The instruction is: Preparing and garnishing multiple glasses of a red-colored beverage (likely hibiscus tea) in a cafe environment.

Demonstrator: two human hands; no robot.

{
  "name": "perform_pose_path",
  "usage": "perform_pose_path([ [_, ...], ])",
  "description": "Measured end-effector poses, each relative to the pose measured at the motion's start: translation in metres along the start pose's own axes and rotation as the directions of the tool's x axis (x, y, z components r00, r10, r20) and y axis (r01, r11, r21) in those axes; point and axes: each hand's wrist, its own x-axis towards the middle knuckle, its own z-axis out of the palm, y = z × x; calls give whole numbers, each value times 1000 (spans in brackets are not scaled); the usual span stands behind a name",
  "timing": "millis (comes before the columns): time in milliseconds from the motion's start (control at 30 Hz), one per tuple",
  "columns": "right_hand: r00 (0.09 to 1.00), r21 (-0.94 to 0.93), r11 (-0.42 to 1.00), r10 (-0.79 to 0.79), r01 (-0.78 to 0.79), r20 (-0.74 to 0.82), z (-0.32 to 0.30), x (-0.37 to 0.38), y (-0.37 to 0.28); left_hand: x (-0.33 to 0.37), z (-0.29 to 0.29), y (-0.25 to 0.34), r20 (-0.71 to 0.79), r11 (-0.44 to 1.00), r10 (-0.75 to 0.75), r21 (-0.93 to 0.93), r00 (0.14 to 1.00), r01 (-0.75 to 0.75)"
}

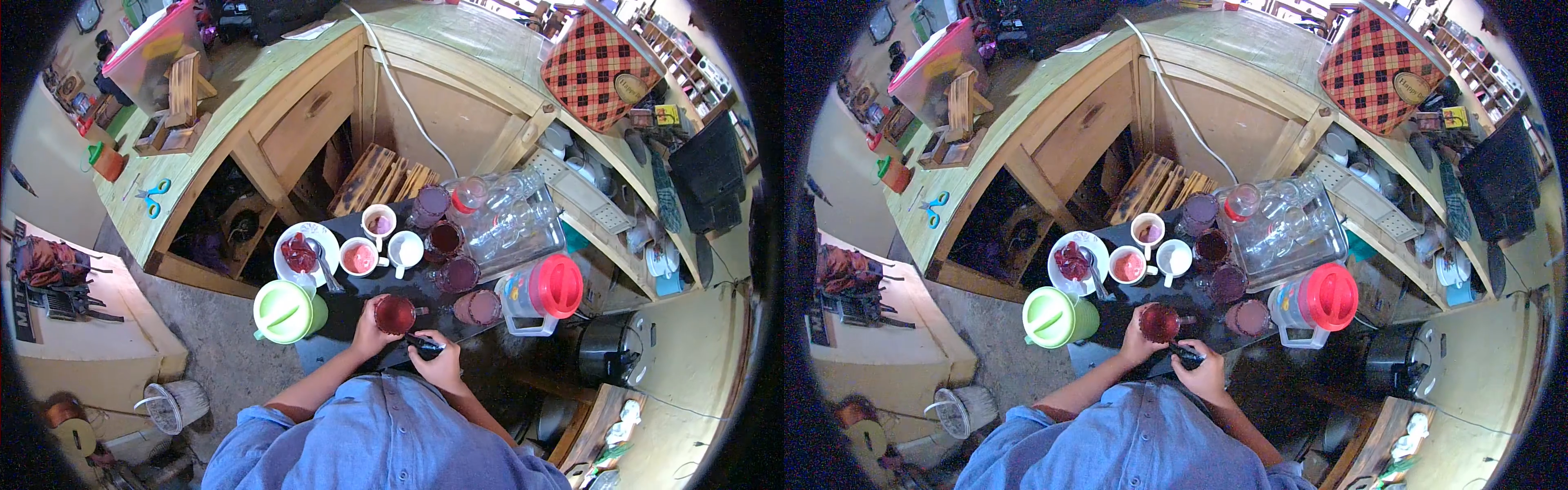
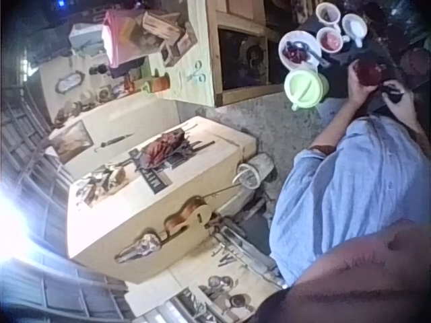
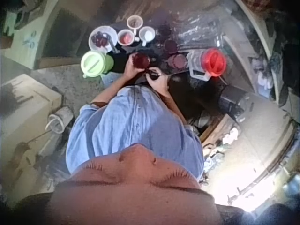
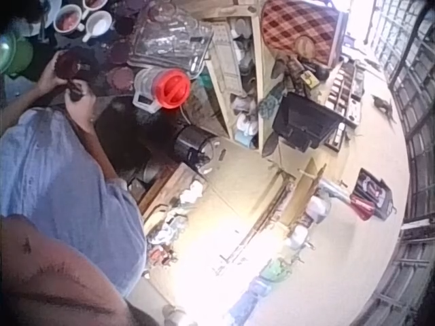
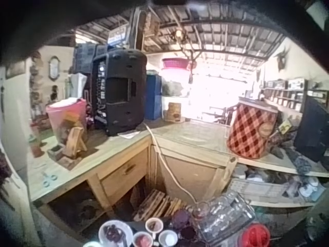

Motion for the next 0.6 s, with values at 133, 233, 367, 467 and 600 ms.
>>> perform_pose_path([
  [133, 1000, 7, 1000, 1, -1, -10, 2, -2, 3, 0, 0, 2, 2, 999, -34, -2, 999, 34],
  [233, 1000, 8, 1000, -5, 5, -22, 3, -3, 2, 0, 1, 1, -4, 1000, -27, 16, 1000, 27],
  [367, 999, -8, 1000, -20, 20, -34, 5, -1, 3, 0, 1, -1, -10, 1000, -27, 10, 1000, 27],
  [467, 999, -16, 999, -38, 37, -28, 5, 1, 4, 0, 1, 1, -6, 999, -47, 14, 999, 47],
  [600, 999, -33, 999, -31, 30, -22, 6, 1, 4, 0, 0, 1, -15, 1000, 8, 20, 1000, -8],
])
